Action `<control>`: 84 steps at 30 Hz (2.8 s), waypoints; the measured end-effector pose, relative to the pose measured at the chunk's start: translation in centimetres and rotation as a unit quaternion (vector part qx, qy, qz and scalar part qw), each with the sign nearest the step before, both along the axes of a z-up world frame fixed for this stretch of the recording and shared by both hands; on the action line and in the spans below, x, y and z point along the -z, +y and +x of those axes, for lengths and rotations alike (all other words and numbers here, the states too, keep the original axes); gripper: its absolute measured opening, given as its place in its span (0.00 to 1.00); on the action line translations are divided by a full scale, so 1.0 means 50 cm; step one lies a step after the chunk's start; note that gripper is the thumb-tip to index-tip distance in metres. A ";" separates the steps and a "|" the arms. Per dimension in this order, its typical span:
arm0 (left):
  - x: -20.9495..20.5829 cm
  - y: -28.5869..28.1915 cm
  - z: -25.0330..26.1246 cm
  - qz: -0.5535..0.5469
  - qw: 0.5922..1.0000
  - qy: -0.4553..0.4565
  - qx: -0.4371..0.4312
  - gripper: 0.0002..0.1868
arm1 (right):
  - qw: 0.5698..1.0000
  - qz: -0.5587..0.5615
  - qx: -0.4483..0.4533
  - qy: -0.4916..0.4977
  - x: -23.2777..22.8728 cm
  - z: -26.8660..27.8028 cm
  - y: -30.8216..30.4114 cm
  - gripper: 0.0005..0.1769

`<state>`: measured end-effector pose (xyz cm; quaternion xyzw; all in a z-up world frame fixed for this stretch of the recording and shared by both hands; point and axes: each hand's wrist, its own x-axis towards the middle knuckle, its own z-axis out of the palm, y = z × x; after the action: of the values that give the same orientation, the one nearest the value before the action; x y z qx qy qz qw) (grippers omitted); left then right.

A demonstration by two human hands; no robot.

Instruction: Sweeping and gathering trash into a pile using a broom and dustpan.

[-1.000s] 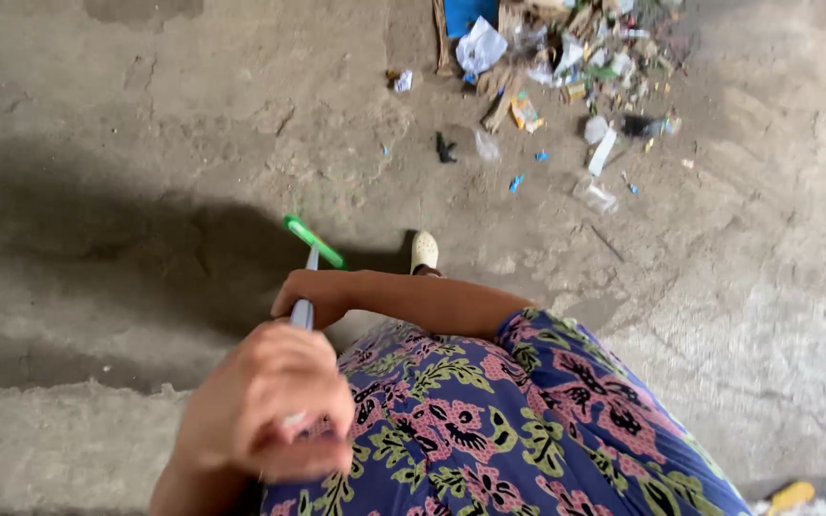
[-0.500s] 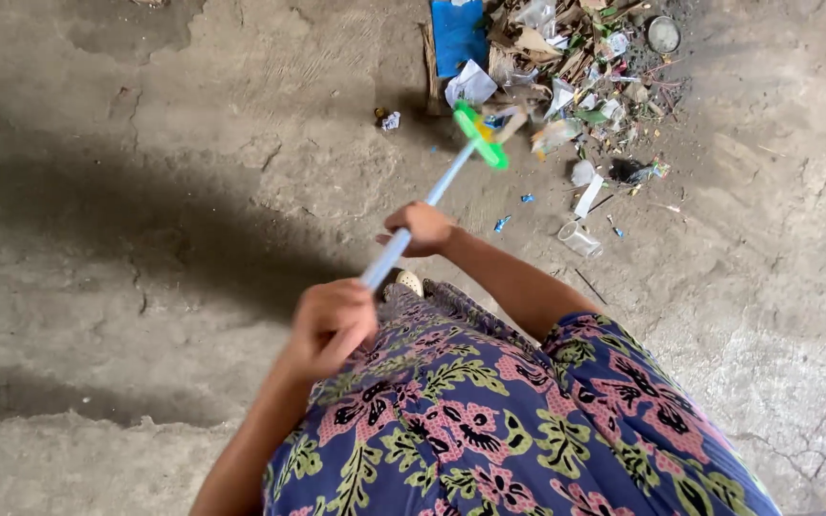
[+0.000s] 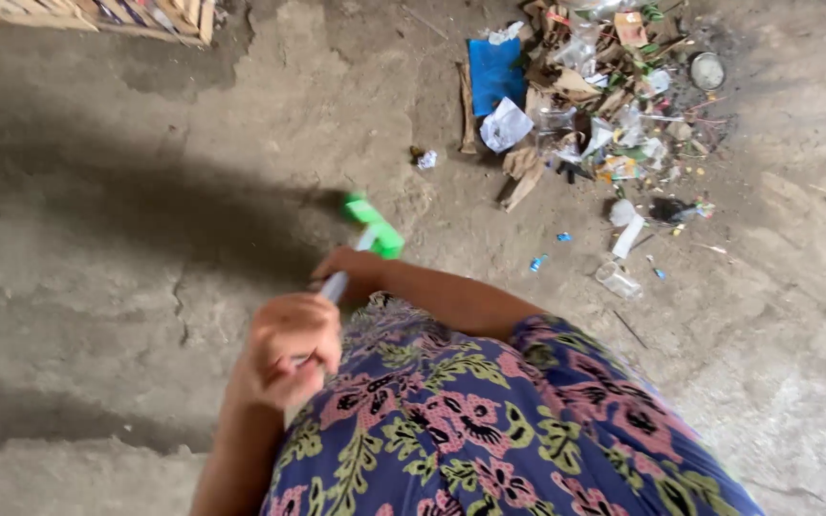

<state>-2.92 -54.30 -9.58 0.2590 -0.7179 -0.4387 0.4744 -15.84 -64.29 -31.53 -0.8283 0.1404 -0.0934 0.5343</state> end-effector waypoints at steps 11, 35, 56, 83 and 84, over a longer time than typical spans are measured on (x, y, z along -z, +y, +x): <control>0.031 -0.263 0.125 0.056 0.997 0.044 -0.016 0.15 | 0.959 -0.162 0.227 0.055 0.015 -0.041 -0.306 0.11; -0.078 -0.797 0.133 0.057 0.992 0.089 -0.073 0.34 | 0.972 -0.168 0.167 0.012 -0.040 0.008 -0.861 0.20; 0.144 -1.174 0.348 0.185 0.981 0.055 -0.005 0.27 | 0.947 -0.133 0.284 0.077 0.150 0.144 -1.153 0.03; -0.066 -1.401 0.582 0.036 0.995 -0.018 0.087 0.21 | 0.928 -0.102 0.354 -0.047 -0.073 0.439 -1.327 0.09; -0.111 -1.385 0.574 -0.001 0.995 -0.041 0.086 0.20 | 0.931 -0.107 0.336 -0.098 -0.115 0.435 -1.309 0.10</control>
<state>25.80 -123.54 -4.01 0.2135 -0.7571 -0.4658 0.4054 5.93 -129.76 -25.76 -0.7716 0.3466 -0.3628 0.3911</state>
